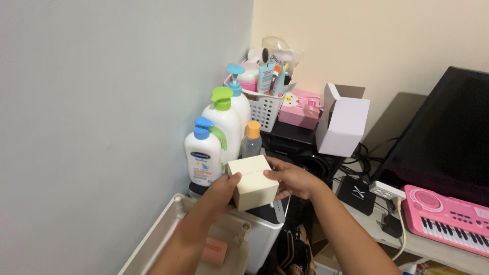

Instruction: The person retrieves a white box from a lower shelf, opens it, and puts a gold wristwatch on their wrist. They then take the watch off, place it back into the box, close the box, and arrange the box, a pair of eyeglasses, and a smartwatch on a storage cart.

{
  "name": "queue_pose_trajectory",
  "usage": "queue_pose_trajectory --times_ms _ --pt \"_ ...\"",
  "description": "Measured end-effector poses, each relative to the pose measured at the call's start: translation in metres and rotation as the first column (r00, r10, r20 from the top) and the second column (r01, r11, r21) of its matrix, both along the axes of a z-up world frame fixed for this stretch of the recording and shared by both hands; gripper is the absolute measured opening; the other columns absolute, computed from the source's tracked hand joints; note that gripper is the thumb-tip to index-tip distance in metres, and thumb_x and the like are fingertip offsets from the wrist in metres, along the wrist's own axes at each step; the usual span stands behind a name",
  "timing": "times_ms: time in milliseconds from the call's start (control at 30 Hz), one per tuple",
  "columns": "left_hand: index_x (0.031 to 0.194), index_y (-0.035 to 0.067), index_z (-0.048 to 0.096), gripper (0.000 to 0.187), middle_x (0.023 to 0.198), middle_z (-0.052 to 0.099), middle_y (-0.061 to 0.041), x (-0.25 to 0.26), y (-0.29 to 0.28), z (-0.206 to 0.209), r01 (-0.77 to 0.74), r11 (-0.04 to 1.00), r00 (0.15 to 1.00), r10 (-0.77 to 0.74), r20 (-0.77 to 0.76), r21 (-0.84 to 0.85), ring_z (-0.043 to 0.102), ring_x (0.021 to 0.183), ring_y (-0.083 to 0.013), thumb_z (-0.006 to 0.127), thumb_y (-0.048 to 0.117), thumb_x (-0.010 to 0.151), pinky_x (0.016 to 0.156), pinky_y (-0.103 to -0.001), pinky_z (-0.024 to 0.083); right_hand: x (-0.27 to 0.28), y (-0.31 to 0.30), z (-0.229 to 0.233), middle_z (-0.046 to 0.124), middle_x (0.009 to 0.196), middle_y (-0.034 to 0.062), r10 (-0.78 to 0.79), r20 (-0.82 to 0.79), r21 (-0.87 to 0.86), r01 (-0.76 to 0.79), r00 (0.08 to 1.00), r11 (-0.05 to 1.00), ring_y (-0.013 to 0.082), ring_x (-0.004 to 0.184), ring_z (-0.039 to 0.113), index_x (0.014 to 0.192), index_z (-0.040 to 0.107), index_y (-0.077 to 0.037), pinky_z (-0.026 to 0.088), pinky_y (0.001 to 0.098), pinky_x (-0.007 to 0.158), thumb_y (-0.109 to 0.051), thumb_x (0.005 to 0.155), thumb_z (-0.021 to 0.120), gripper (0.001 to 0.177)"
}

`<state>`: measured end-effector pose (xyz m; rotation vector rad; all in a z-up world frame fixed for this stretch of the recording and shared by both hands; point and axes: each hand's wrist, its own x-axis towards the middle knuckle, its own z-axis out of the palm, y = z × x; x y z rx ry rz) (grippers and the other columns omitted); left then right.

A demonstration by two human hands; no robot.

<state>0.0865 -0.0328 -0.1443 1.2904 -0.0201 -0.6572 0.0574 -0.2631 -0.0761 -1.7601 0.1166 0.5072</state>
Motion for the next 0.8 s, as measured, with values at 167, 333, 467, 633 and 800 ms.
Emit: queue_pose_trajectory --times_ms 167,333,467,633,800 --pt "0.143 0.009 0.050 0.054 0.136 0.061 -0.015 0.000 -0.006 0.002 -0.048 0.998 0.998 0.049 -0.043 0.028 0.058 0.125 -0.0335 0.052 0.040 0.098 0.092 -0.061 0.051 -0.001 0.001 -0.003 0.067 0.129 0.0079 -0.004 0.015 0.013 0.004 1.000 1.000 0.0252 0.102 0.070 0.158 0.035 -0.031 0.060 0.0484 0.080 -0.036 0.091 0.061 0.071" --pt "0.142 0.008 0.051 0.054 0.136 0.061 -0.016 -0.022 -0.005 0.019 -0.102 0.994 0.995 0.101 0.017 0.049 0.058 0.124 -0.0341 0.052 0.039 0.098 0.088 -0.060 0.051 -0.014 0.005 0.003 0.063 0.134 0.0064 -0.021 0.058 0.075 0.017 0.998 0.997 0.0264 0.112 0.067 0.157 0.035 -0.031 0.060 0.0516 0.084 -0.033 0.092 0.060 0.070" --pt "0.145 0.009 0.048 0.056 0.135 0.063 -0.017 -0.053 -0.001 0.053 -0.140 0.990 0.983 0.138 0.119 0.010 0.062 0.121 -0.0362 0.054 0.037 0.096 0.085 -0.056 0.054 -0.029 0.010 0.028 0.064 0.135 0.0064 -0.027 0.119 0.110 0.014 0.993 0.994 0.0253 0.114 0.067 0.156 0.037 -0.027 0.061 0.0503 0.084 -0.031 0.092 0.060 0.069" --pt "0.154 0.022 0.024 0.071 0.144 0.051 -0.010 -0.105 0.033 0.106 -0.209 0.975 0.977 0.204 0.063 0.072 0.058 0.123 -0.0312 0.061 0.033 0.094 0.088 -0.054 0.055 -0.047 0.027 0.063 0.065 0.135 0.0061 0.112 0.173 0.010 -0.116 0.978 0.993 0.0212 0.111 0.066 0.157 0.039 -0.024 0.059 0.0440 0.080 -0.035 0.092 0.059 0.069" --pt "0.150 0.025 0.035 0.062 0.140 0.056 -0.008 -0.162 0.082 0.122 -0.168 0.986 0.985 0.169 -0.028 0.023 0.062 0.119 -0.0302 0.056 0.033 0.092 0.089 -0.052 0.056 -0.057 0.074 0.060 0.065 0.135 0.0065 0.303 0.113 0.043 -0.309 0.946 0.950 0.0184 0.111 0.066 0.157 0.039 -0.020 0.059 0.0377 0.081 -0.040 0.093 0.059 0.070"
